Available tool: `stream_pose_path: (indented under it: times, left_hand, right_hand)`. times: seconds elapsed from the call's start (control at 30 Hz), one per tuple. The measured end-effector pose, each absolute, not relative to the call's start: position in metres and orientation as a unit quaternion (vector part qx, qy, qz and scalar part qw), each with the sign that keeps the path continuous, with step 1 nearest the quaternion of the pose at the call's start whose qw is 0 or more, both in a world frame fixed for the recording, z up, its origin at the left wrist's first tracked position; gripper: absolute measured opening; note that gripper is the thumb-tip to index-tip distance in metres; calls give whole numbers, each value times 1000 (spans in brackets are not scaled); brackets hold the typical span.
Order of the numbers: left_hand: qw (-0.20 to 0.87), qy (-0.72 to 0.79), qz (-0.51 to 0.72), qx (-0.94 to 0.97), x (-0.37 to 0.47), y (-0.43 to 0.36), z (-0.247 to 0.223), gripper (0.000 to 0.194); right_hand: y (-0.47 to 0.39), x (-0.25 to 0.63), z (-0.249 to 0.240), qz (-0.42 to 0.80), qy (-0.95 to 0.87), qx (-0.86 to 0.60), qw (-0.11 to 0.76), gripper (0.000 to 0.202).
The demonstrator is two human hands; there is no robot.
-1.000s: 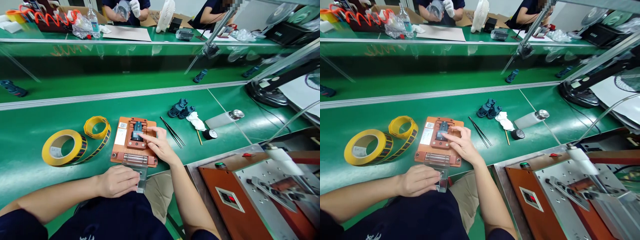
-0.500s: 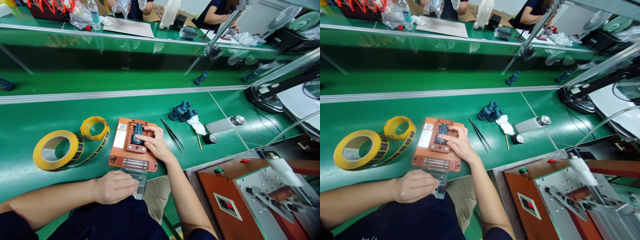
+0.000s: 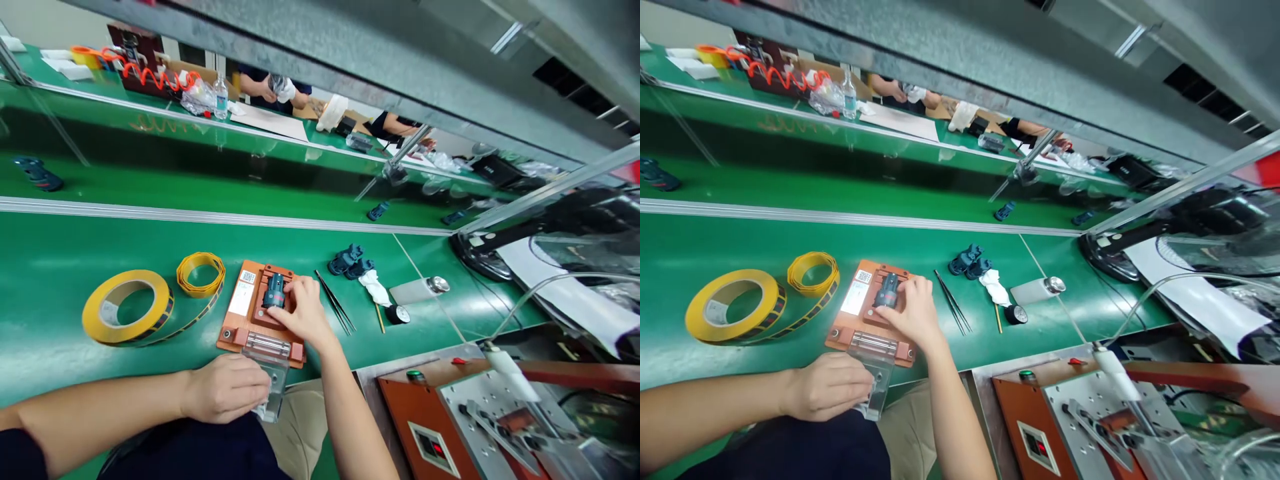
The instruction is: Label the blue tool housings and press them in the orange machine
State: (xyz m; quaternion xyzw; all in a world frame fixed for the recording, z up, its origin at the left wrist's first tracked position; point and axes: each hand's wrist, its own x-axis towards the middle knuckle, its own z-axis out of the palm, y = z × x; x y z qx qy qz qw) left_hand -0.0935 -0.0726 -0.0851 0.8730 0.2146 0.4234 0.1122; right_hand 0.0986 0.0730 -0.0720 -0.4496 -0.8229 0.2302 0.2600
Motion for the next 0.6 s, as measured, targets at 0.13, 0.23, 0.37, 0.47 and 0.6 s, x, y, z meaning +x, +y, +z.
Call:
stream_pose_path:
  times: [0.13, 0.23, 0.37, 0.47, 0.6]
  left_hand:
    - [101, 232, 460, 851, -92, -68, -66, 37]
    - [110, 394, 545, 732, -90, -46, -44, 39]
    - [381, 480, 601, 512, -82, -2, -14, 42]
    - [579, 382, 583, 422, -71, 19, 0, 47]
    - [604, 342, 603, 393, -51, 22, 10, 43]
  right_hand:
    - [61, 89, -52, 220, -816, -490, 214, 39]
    - [48, 92, -32, 252, -800, -483, 252, 40]
    - [25, 105, -6, 225, -819, -419, 322, 45]
    - [11, 115, 4, 265, -770, -430, 389, 48]
    - [0, 126, 4, 443, -665, -422, 428, 40]
